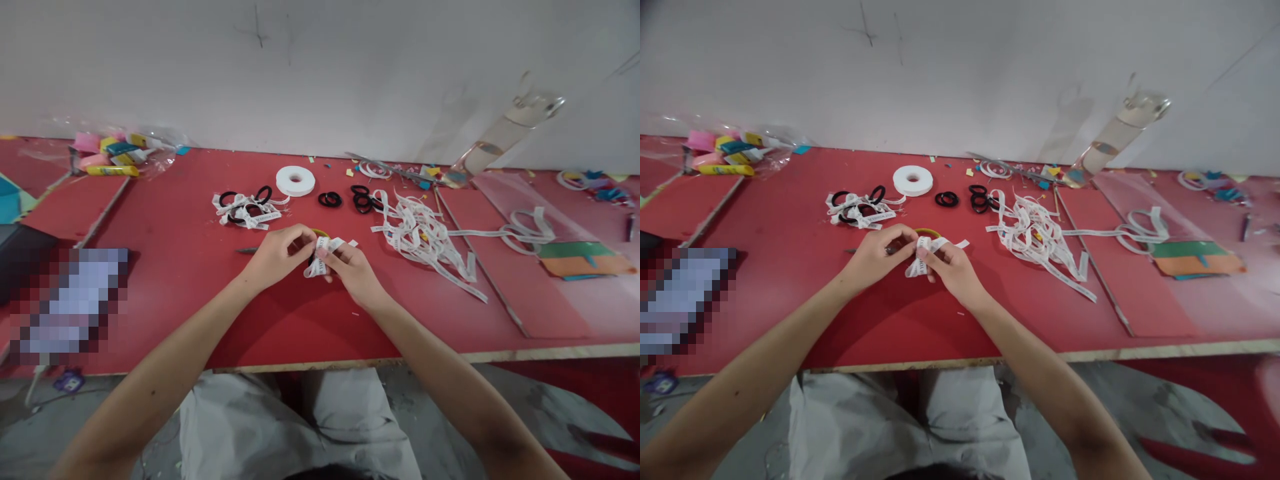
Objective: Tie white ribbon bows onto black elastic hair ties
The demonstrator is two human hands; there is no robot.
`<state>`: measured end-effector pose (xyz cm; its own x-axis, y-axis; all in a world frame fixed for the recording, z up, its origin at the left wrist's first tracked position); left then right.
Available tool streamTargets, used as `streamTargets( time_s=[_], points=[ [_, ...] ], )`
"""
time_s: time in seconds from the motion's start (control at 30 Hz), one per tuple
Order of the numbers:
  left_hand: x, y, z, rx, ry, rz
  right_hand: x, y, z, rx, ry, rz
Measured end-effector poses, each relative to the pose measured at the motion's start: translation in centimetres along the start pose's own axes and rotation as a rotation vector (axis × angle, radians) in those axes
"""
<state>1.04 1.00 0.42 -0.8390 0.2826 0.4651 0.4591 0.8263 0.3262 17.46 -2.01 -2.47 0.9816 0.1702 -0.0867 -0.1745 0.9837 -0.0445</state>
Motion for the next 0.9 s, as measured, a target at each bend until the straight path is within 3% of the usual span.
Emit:
streamTargets(
  time_s=[0.2,0.33,0.47,0.6,0.77,0.9],
  points=[
    [-0.2,-0.6,-0.3,-0.103,0.27,-0.184,-0.3,0.1,0.2,0.027,0.01,-0.004],
    [-1.1,-0.7,0.0,0.014,0.138,-0.284,-0.5,0.2,0.1,0.041,0.098,-0.035],
    [-1.4,-0.4,0.2,0.045,0.018,-0.194,-0.4,0.1,-0.1,0.013,0.107,-0.061],
    [-0.5,-0.3,0.0,-0.13,0.162,-0.091,-0.3,0.0,-0.2,-0.003,0.073,-0.043],
    [0.1,-0.3,0.0,-0.251,0.318,-0.059,0.0,0.0,-0.2,-0.003,0.034,-0.05],
    [-0.2,-0.3,0.3,-0.179,0.302,-0.122,-0.1,0.1,0.0,0.024,-0.006,-0.026]
  ],
)
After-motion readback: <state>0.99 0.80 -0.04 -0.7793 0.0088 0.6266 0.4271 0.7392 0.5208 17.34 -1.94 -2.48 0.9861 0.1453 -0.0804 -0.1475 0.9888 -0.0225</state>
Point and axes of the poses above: each hand's wrist, its own y-axis towards the middle knuckle, its own x-axis out of the back of the hand, z = x × y, the point moved 2 cm from there along y, towards the middle knuckle, and after that the axes turned 1 degree about -x, right-handed, at the moved point
